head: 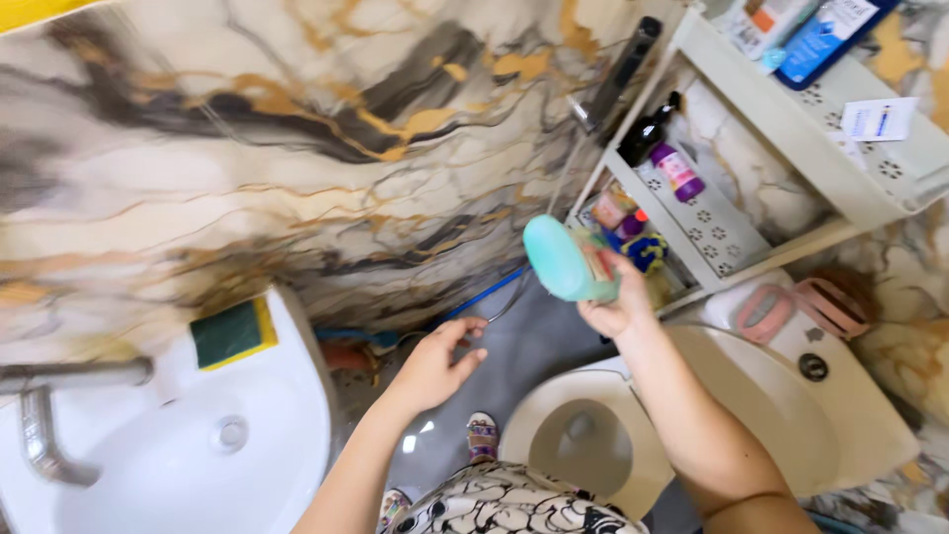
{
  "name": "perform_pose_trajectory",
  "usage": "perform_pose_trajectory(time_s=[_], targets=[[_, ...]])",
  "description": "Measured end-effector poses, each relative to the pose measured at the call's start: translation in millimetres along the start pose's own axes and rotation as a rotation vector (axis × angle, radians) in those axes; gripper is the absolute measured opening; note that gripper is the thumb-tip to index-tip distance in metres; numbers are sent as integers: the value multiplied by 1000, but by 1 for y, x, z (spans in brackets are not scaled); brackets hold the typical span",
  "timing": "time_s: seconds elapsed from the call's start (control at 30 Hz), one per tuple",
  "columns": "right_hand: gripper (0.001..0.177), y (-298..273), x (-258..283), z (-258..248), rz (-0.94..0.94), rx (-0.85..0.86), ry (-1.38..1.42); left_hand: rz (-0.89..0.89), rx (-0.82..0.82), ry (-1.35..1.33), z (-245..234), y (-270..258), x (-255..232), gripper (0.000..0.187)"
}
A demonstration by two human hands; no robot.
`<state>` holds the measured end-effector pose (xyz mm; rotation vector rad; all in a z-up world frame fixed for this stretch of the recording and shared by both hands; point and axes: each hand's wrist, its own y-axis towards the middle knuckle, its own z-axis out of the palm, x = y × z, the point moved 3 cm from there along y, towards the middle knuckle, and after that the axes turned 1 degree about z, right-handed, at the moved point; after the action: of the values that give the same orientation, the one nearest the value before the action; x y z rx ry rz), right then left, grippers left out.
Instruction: The person cleans a sink by applying a liquid cleaner from a spray bottle, scrubbing the basin and faucet with a yellow and green sponge, and rinsing the surfaces with a handheld sprayer.
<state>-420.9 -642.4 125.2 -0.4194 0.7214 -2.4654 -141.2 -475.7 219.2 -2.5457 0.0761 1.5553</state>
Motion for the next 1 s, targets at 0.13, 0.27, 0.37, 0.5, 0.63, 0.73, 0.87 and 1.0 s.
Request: perform_pose_trajectory(time_s=[0.13,0.27,0.37,0.5,0.63,0.73,0.87,1.0], targets=[[32,10,-84,-21,354,-12,2,46,-40,-11,-35,-42,-5,43],[25,19,-128,-11,338,140,147,31,-116,-55,-65,-90,12,42],[30,15,-149,0,340,99,140,-65,-159,-73,-81,-122,35,43],[25,7,-167,18,92,100,154,-54,-179,-169,-97,-158,55,44],[40,-4,-185,24,345,171,35,-78,-228,-93,-108,-183,62,43],[20,-8,-185,16,30,71,36,-77,-233,-121,-112,-195,65,43],[24,-21,-195,16,123,168,-66,-84,-231,-125,-111,-209,65,42],[20,-35,-198,23,107,216,10,-79,-235,-117,-110,-216,64,42]])
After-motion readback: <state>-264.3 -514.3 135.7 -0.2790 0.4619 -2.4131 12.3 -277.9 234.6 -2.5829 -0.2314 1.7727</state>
